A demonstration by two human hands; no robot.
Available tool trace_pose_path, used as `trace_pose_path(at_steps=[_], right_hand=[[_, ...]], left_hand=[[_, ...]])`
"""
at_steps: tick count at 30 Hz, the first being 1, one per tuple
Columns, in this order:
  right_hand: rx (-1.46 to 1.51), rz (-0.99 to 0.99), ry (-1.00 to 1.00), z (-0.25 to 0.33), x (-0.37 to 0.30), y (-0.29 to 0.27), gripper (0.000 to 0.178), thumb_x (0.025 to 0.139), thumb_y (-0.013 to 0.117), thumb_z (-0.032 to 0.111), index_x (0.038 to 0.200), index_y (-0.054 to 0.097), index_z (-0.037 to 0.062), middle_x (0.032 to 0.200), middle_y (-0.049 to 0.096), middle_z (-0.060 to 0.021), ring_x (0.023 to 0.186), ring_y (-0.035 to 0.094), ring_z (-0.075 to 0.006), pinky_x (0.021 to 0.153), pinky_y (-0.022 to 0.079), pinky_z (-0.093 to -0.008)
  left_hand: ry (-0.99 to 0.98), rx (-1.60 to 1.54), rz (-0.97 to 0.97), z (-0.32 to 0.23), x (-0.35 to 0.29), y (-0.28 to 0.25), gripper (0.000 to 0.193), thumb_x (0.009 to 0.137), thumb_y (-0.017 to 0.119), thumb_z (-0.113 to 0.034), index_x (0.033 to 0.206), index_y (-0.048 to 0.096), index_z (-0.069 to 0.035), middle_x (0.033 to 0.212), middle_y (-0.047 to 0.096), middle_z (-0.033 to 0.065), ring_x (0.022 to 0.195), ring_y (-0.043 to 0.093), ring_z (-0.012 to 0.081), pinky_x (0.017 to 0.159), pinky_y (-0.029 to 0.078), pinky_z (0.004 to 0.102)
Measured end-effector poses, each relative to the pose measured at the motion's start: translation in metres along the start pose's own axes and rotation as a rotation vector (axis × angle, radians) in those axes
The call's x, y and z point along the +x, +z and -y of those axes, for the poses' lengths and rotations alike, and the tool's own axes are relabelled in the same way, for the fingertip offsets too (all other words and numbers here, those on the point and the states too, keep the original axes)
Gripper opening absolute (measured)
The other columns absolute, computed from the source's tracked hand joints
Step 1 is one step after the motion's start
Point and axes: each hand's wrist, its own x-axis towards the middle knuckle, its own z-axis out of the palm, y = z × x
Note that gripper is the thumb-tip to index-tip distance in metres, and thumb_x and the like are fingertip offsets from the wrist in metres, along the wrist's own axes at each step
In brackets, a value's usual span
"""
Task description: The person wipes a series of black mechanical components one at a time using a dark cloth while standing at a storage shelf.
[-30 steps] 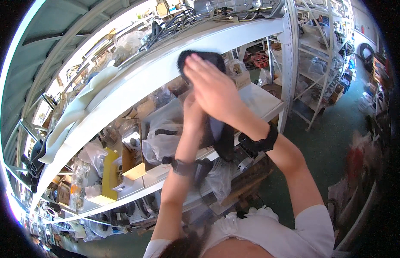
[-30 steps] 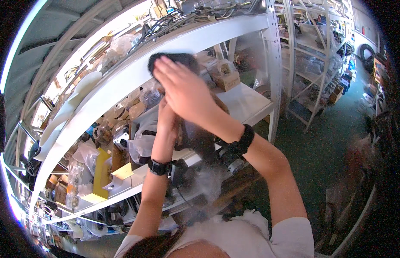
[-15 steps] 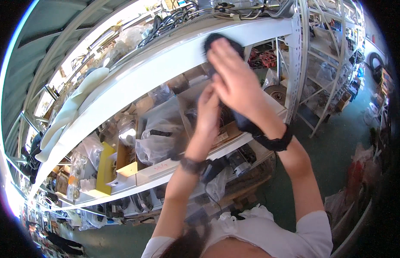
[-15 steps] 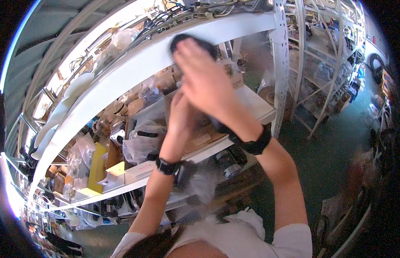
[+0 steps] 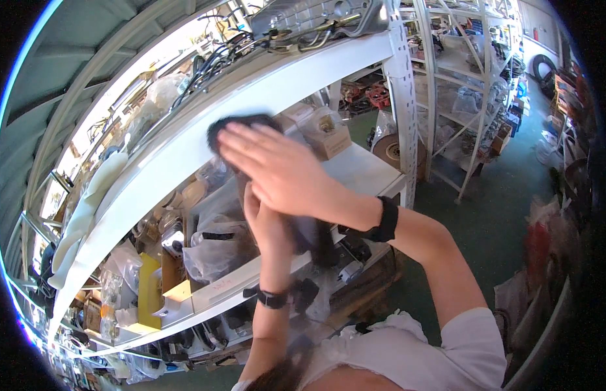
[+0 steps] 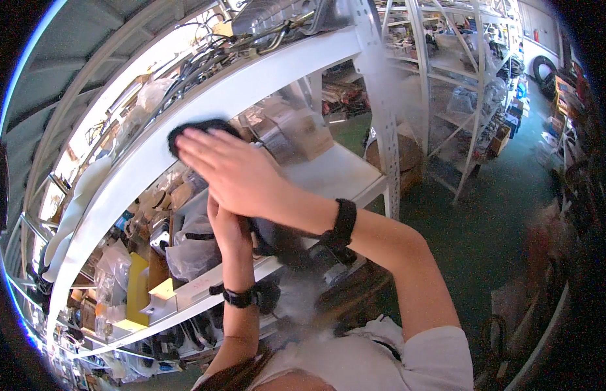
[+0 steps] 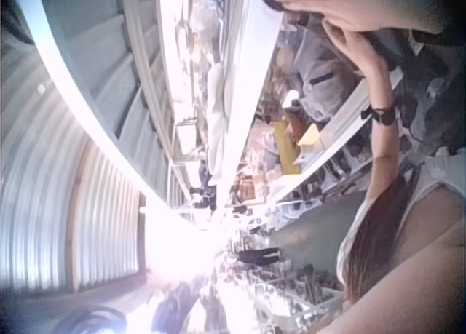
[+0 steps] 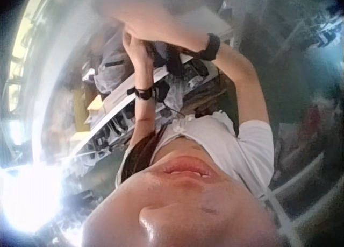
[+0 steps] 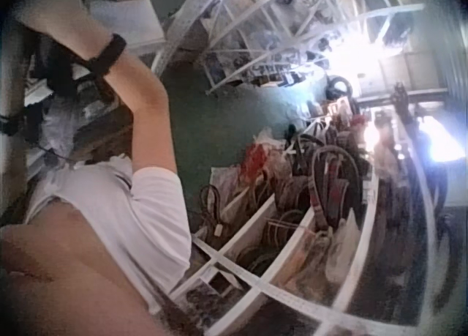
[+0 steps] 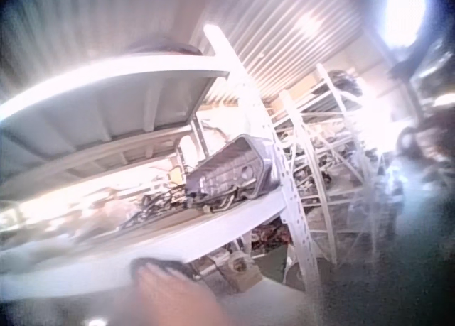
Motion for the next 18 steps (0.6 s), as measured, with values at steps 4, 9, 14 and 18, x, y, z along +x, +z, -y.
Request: trace_pose_path(at_steps=[4,9,14,18], right_hand=[[-0.196,0.049,0.120,-0.038,-0.008,-0.031,0.050,0.083,0.049,0.016,0.130,0.035,0.0035,0.138,0.030,-0.0102,0.130,0.024,-0.0201,0.109,0.014,-0.0351],[-0.099,-0.131,0.313,-0.086,-0.032,-0.055,0.050,0.075,0.047,0.000,0.124,0.040,-0.0027,0.135,0.033,-0.0177,0.126,0.031,-0.0285,0.105,0.024,-0.0355],[-0.195,-0.266,0.401,-0.155,-0.077,-0.079,0.049,0.077,0.044,0.008,0.124,0.037,-0.0056,0.134,0.031,-0.0211,0.126,0.029,-0.0318,0.104,0.024,-0.0376],[-0.152,-0.246,0.435,-0.155,-0.078,-0.079,0.050,0.078,0.044,0.008,0.124,0.035,-0.0061,0.134,0.031,-0.0224,0.125,0.028,-0.0348,0.103,0.024,-0.0382]], left_hand=[[-0.092,-0.029,0.031,0.014,0.015,0.051,0.040,0.080,0.055,-0.012,0.117,0.044,-0.002,0.109,0.054,0.0074,0.097,0.054,0.0167,0.082,0.044,0.0291],[-0.143,0.010,0.137,0.055,0.046,0.088,0.026,0.085,0.052,-0.016,0.107,0.047,-0.002,0.100,0.054,0.0065,0.087,0.053,0.0129,0.072,0.043,0.0254],[-0.189,0.101,0.251,0.080,0.054,0.165,0.014,0.087,0.047,-0.012,0.098,0.047,-0.004,0.088,0.050,0.0036,0.079,0.047,0.0111,0.067,0.038,0.0244],[-0.188,0.007,0.274,0.085,0.054,0.163,0.007,0.089,0.046,-0.012,0.091,0.046,-0.006,0.085,0.050,0.0029,0.079,0.046,0.0100,0.071,0.037,0.0236]])
